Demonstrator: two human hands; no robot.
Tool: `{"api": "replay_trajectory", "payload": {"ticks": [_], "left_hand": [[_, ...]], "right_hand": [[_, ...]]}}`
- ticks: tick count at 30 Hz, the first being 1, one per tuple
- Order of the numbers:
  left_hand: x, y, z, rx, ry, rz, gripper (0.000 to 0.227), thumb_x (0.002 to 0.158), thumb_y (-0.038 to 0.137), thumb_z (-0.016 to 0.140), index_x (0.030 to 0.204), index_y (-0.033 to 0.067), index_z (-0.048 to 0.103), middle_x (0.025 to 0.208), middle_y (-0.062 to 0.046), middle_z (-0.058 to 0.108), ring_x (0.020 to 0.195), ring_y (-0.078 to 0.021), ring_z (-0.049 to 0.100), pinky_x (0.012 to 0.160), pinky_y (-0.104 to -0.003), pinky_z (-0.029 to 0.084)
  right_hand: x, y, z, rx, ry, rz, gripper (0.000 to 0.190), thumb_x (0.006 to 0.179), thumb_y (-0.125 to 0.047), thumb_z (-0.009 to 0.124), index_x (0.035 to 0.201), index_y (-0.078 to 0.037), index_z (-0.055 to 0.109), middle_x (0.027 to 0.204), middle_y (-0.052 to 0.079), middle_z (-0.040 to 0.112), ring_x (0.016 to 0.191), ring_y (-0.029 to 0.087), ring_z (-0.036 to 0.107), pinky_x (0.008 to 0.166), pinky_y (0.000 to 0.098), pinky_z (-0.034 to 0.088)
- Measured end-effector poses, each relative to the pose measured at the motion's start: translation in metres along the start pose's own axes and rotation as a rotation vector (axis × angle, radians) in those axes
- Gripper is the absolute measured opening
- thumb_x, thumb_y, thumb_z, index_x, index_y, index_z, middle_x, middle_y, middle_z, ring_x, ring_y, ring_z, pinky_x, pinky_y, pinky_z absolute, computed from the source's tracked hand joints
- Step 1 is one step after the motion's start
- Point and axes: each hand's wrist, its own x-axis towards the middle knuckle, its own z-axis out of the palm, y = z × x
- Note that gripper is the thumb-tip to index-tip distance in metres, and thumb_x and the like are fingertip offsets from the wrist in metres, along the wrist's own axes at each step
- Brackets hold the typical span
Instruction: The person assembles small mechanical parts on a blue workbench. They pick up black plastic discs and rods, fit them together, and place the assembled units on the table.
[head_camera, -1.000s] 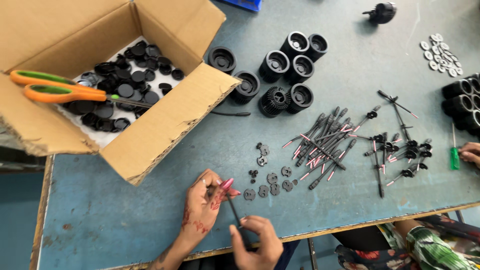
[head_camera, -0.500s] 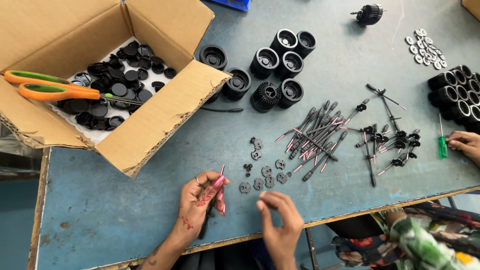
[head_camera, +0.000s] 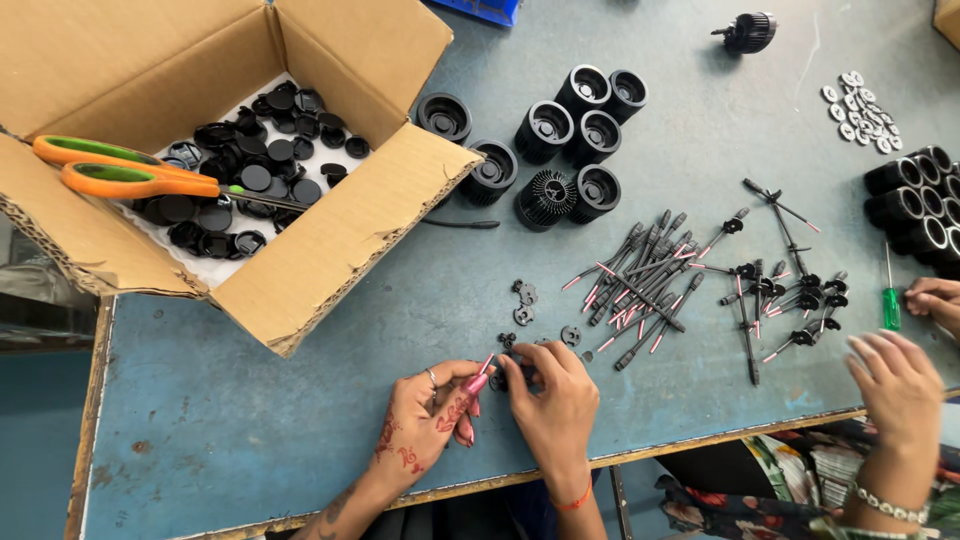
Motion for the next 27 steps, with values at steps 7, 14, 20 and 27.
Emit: {"api": "replay_trajectory", "payload": {"ticks": [7, 14, 20, 27], "left_hand": [[-0.001, 0.005, 0.002, 0.098, -0.046, 0.026, 0.022, 0.098, 0.015, 0.063, 0.110, 0.0046, 0.078, 0.068, -0.001, 0.065, 0.052, -0.0051, 0.060, 0.048, -0.023, 0.053], [-0.002, 0.009, 0.003, 0.193, -0.071, 0.043, 0.019, 0.097, 0.016, 0.066, 0.097, 0.0033, 0.080, 0.057, -0.001, 0.061, 0.045, -0.0050, 0.056, 0.040, -0.024, 0.044], [-0.003, 0.007, 0.004, 0.322, -0.101, 0.199, 0.013, 0.092, 0.012, 0.072, 0.096, 0.0029, 0.080, 0.066, -0.003, 0.071, 0.047, -0.0038, 0.055, 0.042, -0.024, 0.039], [-0.003, 0.005, 0.006, 0.403, -0.074, 0.287, 0.013, 0.087, 0.011, 0.077, 0.096, 0.0024, 0.080, 0.077, -0.006, 0.079, 0.048, -0.0047, 0.057, 0.042, -0.025, 0.041]], "right_hand": [[-0.004, 0.025, 0.004, 0.306, -0.059, 0.087, 0.014, 0.083, -0.010, 0.080, 0.094, -0.003, 0.075, 0.085, 0.006, 0.074, 0.070, 0.013, 0.069, 0.066, 0.0257, 0.054], [-0.025, 0.068, 0.002, 1.182, -0.234, 0.450, 0.020, 0.088, 0.002, 0.069, 0.108, 0.006, 0.069, 0.098, 0.017, 0.077, 0.085, 0.018, 0.071, 0.079, 0.0300, 0.056], [-0.039, 0.080, 0.007, 1.260, -0.304, 0.465, 0.021, 0.090, 0.002, 0.068, 0.109, 0.010, 0.071, 0.103, 0.018, 0.075, 0.088, 0.020, 0.070, 0.082, 0.0312, 0.055], [-0.041, 0.080, 0.003, 1.237, -0.355, 0.382, 0.019, 0.091, 0.003, 0.069, 0.108, 0.011, 0.075, 0.100, 0.015, 0.070, 0.084, 0.018, 0.063, 0.077, 0.0290, 0.051]]}}
